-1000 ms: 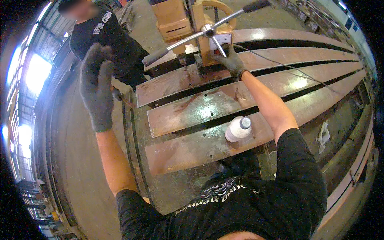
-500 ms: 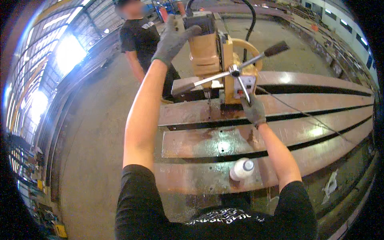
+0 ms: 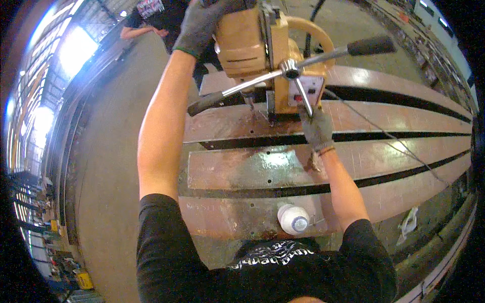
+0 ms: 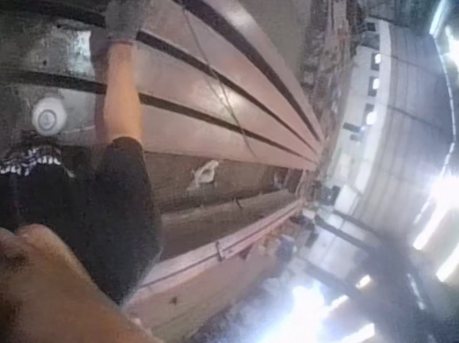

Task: The person applies liquid from a bottle to a metal sheet on a drill press table, then operates the drill press to create holes. They reposition the metal sheet multiple times and continue drilling while a coworker assists by brushing debris.

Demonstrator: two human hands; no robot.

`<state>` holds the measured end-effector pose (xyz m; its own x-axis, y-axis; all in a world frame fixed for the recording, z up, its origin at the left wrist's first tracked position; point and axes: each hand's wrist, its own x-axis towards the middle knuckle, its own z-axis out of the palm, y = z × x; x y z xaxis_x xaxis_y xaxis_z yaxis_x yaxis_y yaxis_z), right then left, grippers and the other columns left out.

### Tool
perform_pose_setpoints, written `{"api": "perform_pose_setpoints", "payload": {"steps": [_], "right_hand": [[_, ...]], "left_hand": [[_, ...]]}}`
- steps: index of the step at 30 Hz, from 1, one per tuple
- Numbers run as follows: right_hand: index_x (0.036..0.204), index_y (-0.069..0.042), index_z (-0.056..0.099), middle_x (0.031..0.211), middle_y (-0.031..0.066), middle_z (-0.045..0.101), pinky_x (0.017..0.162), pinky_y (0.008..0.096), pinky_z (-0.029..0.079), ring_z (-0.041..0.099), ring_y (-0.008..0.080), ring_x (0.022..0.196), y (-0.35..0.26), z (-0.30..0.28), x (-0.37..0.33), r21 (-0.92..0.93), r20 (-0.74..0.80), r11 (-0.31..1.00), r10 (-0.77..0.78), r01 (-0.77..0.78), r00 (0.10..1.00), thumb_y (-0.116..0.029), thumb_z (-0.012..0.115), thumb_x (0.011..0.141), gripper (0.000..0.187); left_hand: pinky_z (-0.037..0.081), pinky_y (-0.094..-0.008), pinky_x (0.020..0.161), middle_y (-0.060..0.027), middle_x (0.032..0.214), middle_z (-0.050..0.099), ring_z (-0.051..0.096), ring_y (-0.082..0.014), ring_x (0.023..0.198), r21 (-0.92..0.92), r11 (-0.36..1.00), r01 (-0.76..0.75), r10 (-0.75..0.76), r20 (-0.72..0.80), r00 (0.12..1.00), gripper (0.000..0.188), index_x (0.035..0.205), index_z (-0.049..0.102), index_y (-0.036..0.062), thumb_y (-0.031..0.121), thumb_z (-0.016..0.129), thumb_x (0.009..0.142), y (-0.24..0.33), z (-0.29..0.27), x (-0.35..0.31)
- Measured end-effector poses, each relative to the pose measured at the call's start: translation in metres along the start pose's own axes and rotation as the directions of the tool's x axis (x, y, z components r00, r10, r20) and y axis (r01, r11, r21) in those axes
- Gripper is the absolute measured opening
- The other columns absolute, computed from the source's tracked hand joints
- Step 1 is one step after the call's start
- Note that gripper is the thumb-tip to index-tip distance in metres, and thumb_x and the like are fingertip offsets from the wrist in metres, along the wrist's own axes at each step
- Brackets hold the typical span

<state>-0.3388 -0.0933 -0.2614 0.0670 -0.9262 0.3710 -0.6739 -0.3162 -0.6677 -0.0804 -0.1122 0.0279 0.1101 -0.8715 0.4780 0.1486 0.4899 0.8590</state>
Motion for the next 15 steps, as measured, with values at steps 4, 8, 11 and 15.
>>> {"api": "perform_pose_setpoints", "payload": {"steps": [4, 8, 11, 15], "right_hand": [[0.098, -0.005, 0.073, 0.073, 0.0222, 0.067, 0.059, 0.0464, 0.05, 0.068, 0.042, 0.065, 0.047, -0.002, 0.039, -0.061, -0.003, 0.995, -0.073, 0.073, 0.997, -0.043, 0.065, 0.101, 0.039], [0.101, -0.01, 0.075, 0.083, 0.0214, 0.071, 0.065, 0.049, 0.054, 0.071, 0.0419, 0.076, 0.056, -0.01, 0.082, -0.064, 0.006, 0.963, -0.263, 0.262, 0.965, -0.038, 0.068, 0.096, 0.029], [0.107, -0.017, 0.077, 0.09, 0.0179, 0.074, 0.071, 0.052, 0.057, 0.072, 0.0407, 0.081, 0.039, -0.021, 0.092, -0.11, 0.079, 0.935, -0.329, 0.336, 0.941, -0.035, 0.071, 0.092, 0.024], [0.11, -0.021, 0.077, 0.092, 0.014, 0.076, 0.07, 0.0504, 0.058, 0.073, 0.0393, 0.079, 0.04, -0.041, 0.142, -0.326, 0.123, 0.824, -0.449, 0.463, 0.885, -0.04, 0.071, 0.09, 0.028]], "left_hand": [[0.058, -0.0322, 0.091, -0.0078, 0.114, 0.073, 0.07, -0.0193, 0.1, 0.186, 0.944, -0.273, 0.24, 0.181, 0.954, 0.038, 0.127, 0.064, 0.0002, 0.0, 0.073, 0.091, -0.018, -0.018, 0.006], [0.058, -0.0315, 0.091, -0.008, 0.115, 0.073, 0.071, -0.0188, 0.101, 0.225, 0.927, -0.299, 0.301, 0.026, 0.953, 0.04, 0.128, 0.063, -0.0008, -0.002, 0.073, 0.089, -0.008, 0.0, -0.027], [0.055, -0.0356, 0.099, -0.0098, 0.124, 0.072, 0.069, -0.0208, 0.111, 0.431, 0.83, -0.355, 0.404, -0.025, 0.914, 0.041, 0.13, 0.066, 0.0034, 0.005, 0.075, 0.089, -0.02, -0.028, -0.034], [0.054, -0.0375, 0.103, -0.0106, 0.127, 0.072, 0.069, -0.0219, 0.116, 0.556, 0.733, -0.392, 0.49, -0.033, 0.871, 0.041, 0.13, 0.068, 0.0053, 0.009, 0.076, 0.089, -0.035, -0.044, -0.047]]}}
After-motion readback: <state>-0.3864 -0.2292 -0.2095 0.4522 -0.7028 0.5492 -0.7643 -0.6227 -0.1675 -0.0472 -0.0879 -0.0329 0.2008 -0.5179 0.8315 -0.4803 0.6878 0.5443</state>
